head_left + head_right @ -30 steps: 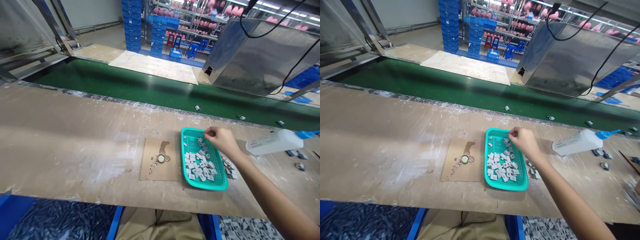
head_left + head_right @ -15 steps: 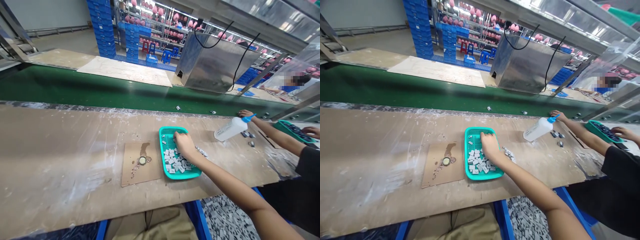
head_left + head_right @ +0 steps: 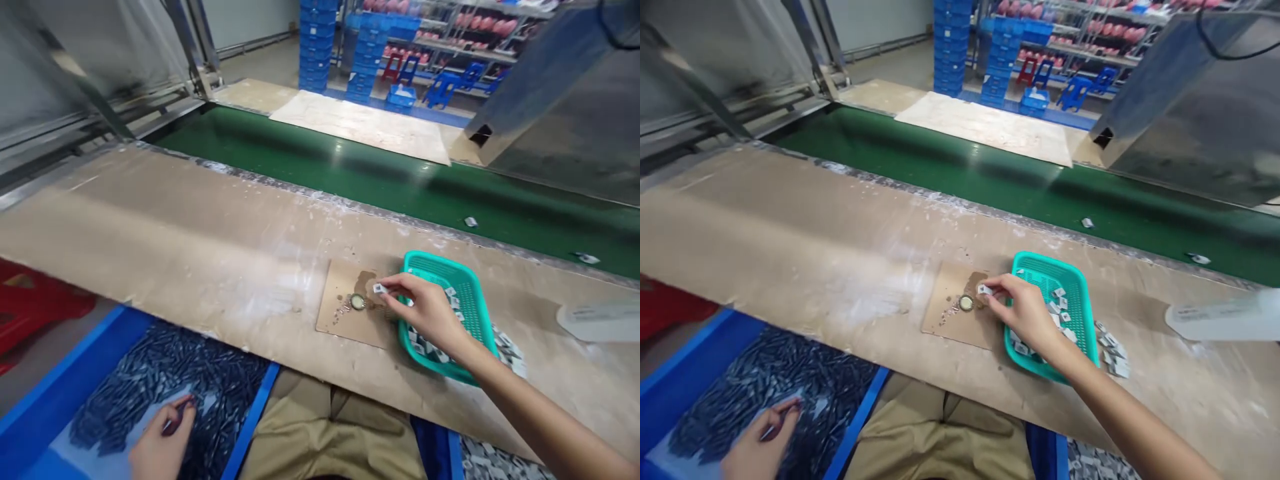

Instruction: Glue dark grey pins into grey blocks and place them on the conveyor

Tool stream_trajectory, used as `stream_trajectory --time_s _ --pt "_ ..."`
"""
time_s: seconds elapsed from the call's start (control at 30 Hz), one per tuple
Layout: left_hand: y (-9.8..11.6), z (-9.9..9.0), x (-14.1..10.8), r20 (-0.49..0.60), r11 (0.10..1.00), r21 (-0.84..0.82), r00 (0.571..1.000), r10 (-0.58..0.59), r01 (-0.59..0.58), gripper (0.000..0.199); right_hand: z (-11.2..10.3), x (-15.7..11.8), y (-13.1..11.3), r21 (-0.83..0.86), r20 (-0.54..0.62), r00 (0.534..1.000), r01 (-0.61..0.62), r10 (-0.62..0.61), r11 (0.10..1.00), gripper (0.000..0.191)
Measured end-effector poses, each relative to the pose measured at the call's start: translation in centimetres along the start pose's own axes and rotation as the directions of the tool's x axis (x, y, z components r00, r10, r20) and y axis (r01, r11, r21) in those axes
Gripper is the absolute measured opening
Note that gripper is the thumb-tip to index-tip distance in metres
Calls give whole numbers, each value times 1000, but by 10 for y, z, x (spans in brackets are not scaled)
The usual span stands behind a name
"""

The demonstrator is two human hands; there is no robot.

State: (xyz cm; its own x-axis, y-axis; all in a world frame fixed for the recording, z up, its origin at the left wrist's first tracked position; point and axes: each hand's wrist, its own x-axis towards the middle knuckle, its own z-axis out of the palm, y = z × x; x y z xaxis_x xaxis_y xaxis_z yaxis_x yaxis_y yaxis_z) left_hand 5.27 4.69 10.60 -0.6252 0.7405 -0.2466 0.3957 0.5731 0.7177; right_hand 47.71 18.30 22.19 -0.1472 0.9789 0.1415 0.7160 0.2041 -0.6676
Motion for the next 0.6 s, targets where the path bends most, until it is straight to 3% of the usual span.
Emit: stream_trajectory --time_s 0.07,0.17,0.3,0.47,0.6 --pt "2 10 1 21 972 -211 994 -103 105 37 11 2 -4 -75 75 993 101 -95 992 17" --pt "10 21 -4 90 821 -520 971 -223 236 48 22 3 -3 -153 123 975 202 -184 967 20" --pt "35 25 -22 293 654 -646 919 -264 394 65 26 2 3 -224 153 962 258 -228 940 22" --pt "78 33 -50 499 517 -685 848 -180 513 43 24 2 2 -188 161 968 223 -194 956 23" --pt "113 50 -67 547 455 -740 837 -19 495 32 16 2 -8 -5 94 996 -4 5 1000 23"
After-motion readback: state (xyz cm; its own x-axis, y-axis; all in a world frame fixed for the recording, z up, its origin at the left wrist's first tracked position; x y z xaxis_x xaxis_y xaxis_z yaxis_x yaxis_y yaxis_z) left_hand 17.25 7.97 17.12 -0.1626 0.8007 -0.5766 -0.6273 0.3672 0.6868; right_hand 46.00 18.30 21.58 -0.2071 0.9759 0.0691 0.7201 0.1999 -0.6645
